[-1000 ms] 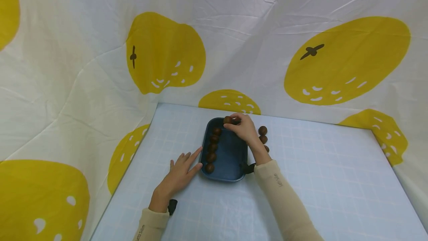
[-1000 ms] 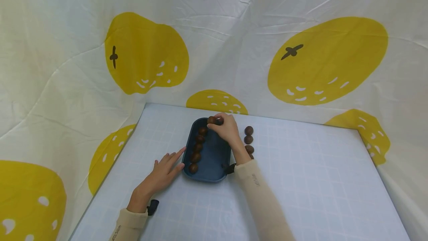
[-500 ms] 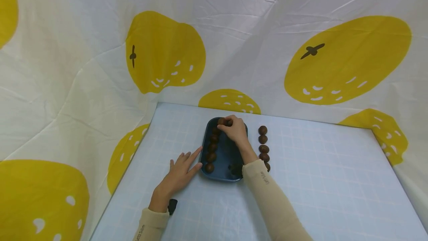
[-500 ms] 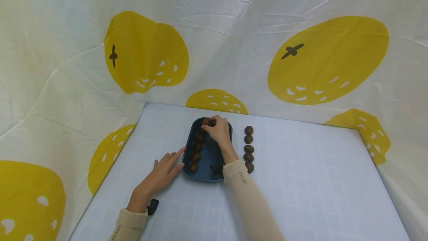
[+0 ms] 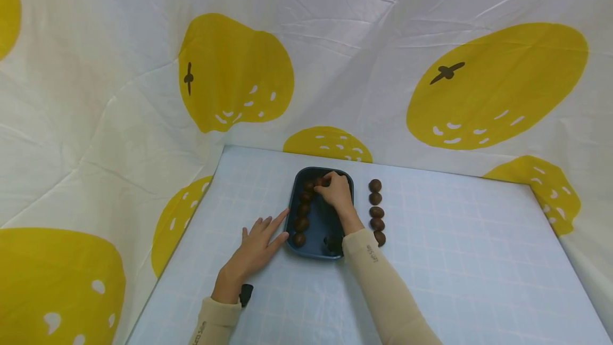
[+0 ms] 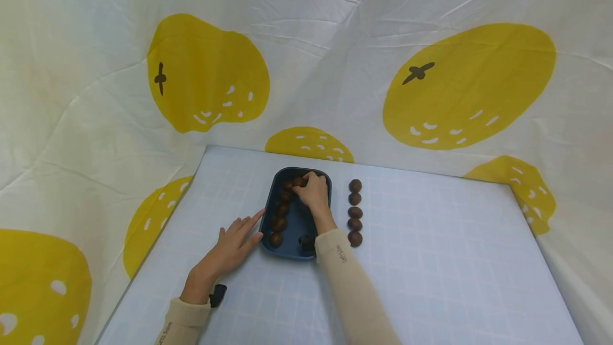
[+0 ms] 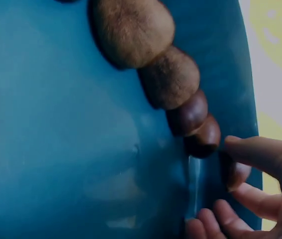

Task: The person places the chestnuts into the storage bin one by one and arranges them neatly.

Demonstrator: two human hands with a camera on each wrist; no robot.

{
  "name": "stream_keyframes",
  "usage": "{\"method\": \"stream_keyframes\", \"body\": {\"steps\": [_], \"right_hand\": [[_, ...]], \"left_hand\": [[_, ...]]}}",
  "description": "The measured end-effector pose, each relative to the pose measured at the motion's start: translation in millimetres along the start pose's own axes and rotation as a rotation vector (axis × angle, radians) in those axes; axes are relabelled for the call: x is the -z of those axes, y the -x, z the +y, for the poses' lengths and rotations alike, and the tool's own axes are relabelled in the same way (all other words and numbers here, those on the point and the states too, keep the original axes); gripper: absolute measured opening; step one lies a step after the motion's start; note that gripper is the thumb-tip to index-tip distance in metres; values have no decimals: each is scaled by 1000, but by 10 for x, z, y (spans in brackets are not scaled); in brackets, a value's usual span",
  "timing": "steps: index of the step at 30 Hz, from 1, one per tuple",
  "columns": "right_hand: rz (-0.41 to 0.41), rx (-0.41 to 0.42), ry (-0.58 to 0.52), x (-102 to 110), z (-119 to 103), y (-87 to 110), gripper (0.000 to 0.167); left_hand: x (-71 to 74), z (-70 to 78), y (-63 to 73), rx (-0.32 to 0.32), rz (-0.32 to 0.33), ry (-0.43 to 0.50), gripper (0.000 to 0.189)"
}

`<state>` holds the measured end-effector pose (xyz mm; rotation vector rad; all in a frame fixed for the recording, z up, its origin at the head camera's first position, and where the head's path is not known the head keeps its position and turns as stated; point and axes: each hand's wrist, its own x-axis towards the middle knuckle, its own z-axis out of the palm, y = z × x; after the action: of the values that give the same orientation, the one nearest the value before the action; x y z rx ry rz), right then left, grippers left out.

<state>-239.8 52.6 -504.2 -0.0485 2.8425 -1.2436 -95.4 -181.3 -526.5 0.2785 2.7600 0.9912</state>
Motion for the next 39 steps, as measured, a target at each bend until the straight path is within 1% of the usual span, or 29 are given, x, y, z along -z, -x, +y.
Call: {"method": "stream_keyframes", "body": {"steps": [4, 8, 19, 24, 33, 39], "right_hand": [[-3, 5, 65, -43, 38, -5, 39], [10, 7, 97, -68, 45, 2, 38], [7, -20, 120, -104, 55, -1, 28], [2, -17, 135, -84, 35, 1, 32], [31, 38, 65, 96, -98, 5, 38], [-9, 89, 24, 185, -132, 6, 35]], "left_hand": [[0, 2, -1, 3, -6, -2, 59], [2, 9, -4, 5, -6, -2, 59], [8, 2, -5, -4, -7, -8, 59], [16, 6, -2, -5, -2, -2, 60], [8, 8, 0, -8, -3, -4, 59], [4, 3, -4, -6, -1, -5, 60]]}}
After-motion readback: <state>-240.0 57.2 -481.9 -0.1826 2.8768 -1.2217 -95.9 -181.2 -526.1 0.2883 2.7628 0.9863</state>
